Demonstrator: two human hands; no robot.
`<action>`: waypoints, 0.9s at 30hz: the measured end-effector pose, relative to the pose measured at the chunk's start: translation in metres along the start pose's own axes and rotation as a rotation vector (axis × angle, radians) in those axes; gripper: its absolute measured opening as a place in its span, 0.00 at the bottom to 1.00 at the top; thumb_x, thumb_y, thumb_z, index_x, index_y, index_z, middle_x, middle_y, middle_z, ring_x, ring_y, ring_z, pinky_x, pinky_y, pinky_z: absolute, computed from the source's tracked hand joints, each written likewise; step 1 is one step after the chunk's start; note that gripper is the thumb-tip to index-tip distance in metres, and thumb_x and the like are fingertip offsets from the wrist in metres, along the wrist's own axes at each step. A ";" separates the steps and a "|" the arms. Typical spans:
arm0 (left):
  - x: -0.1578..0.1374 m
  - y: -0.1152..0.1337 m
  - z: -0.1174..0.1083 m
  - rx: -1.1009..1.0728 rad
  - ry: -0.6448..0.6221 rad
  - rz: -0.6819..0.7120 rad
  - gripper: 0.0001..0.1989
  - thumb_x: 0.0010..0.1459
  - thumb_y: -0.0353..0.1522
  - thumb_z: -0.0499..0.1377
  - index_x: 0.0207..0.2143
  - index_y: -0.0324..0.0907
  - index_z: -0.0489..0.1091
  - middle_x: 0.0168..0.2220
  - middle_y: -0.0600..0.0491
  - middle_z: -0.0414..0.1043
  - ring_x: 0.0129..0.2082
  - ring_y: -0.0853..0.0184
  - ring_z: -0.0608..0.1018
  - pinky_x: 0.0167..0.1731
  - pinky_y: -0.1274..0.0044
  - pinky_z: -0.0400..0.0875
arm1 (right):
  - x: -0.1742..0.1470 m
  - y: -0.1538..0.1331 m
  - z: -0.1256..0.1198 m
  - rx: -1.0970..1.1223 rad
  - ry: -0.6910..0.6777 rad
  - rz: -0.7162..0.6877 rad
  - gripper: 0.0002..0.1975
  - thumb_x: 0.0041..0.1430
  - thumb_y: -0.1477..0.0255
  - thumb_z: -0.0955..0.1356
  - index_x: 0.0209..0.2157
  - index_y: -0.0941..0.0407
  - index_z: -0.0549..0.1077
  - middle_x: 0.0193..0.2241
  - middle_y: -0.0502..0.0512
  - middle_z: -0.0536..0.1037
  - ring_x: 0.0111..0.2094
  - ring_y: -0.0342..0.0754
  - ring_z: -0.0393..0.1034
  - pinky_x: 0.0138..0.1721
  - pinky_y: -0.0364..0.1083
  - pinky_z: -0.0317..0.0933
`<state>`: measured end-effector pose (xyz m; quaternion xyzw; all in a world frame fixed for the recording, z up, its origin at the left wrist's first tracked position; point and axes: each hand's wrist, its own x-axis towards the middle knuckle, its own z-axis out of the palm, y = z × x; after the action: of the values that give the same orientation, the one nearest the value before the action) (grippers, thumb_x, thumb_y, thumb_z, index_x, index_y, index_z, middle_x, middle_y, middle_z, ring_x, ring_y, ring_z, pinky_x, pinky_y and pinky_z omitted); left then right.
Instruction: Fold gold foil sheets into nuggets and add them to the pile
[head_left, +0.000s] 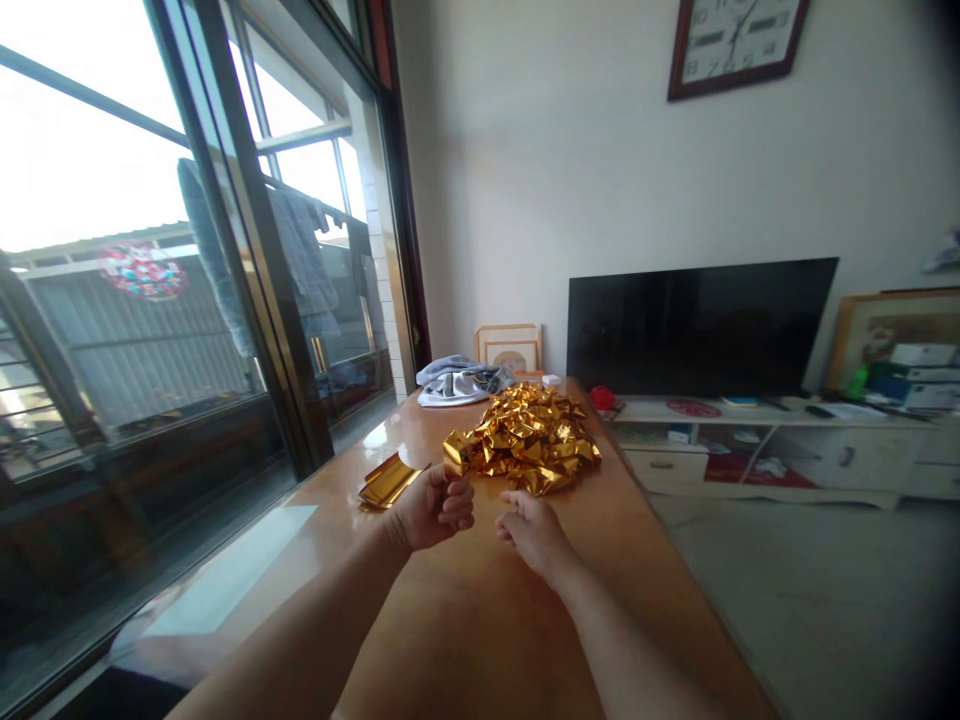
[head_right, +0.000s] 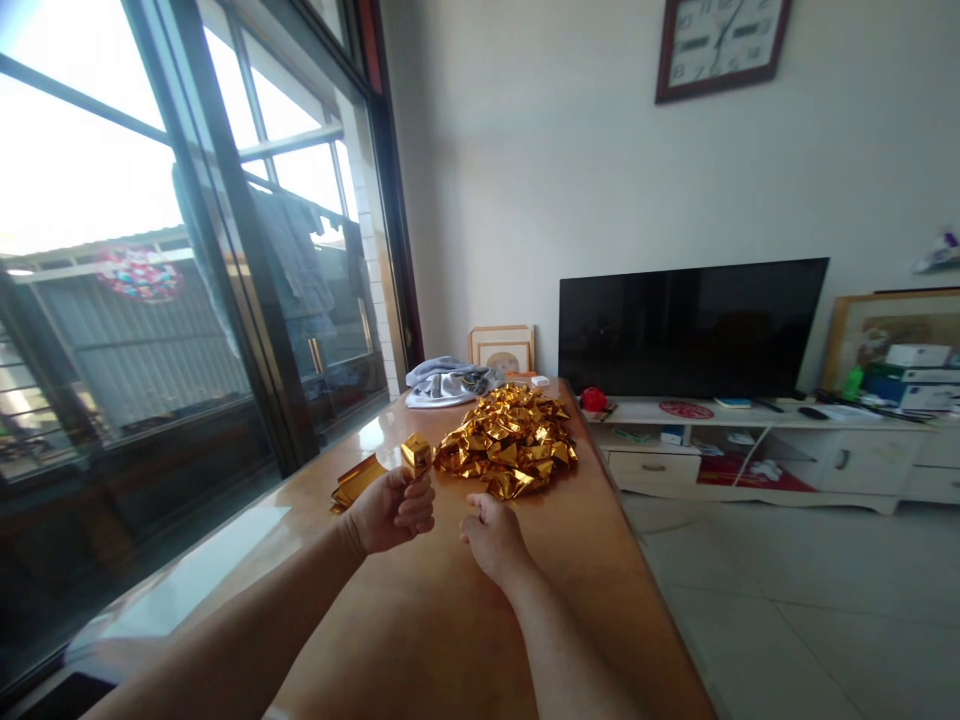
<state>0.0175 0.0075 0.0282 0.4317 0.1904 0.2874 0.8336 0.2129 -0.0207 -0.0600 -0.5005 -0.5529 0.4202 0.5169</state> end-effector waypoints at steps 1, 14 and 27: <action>-0.001 -0.001 0.000 -0.027 -0.020 0.009 0.14 0.56 0.37 0.54 0.21 0.42 0.57 0.17 0.60 0.49 0.15 0.74 0.52 0.26 0.75 0.63 | 0.000 0.000 0.000 -0.012 -0.003 0.003 0.26 0.54 0.69 0.65 0.55 0.61 0.69 0.31 0.56 0.80 0.28 0.47 0.74 0.28 0.44 0.64; 0.001 -0.006 0.005 -0.025 0.002 -0.001 0.14 0.55 0.35 0.54 0.19 0.42 0.56 0.16 0.60 0.50 0.14 0.74 0.51 0.25 0.75 0.62 | -0.010 -0.020 0.000 0.068 -0.038 -0.037 0.17 0.57 0.61 0.68 0.42 0.60 0.74 0.29 0.54 0.78 0.26 0.45 0.72 0.28 0.43 0.64; 0.014 -0.027 -0.005 0.108 0.147 -0.111 0.11 0.53 0.33 0.54 0.20 0.42 0.57 0.15 0.60 0.49 0.13 0.75 0.51 0.20 0.78 0.56 | -0.025 -0.049 -0.001 0.228 -0.087 -0.088 0.26 0.50 0.46 0.72 0.31 0.57 0.69 0.23 0.49 0.72 0.23 0.42 0.64 0.26 0.42 0.61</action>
<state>0.0335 0.0069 0.0026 0.4424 0.2896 0.2611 0.8076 0.2069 -0.0522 -0.0159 -0.3950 -0.5451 0.4784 0.5639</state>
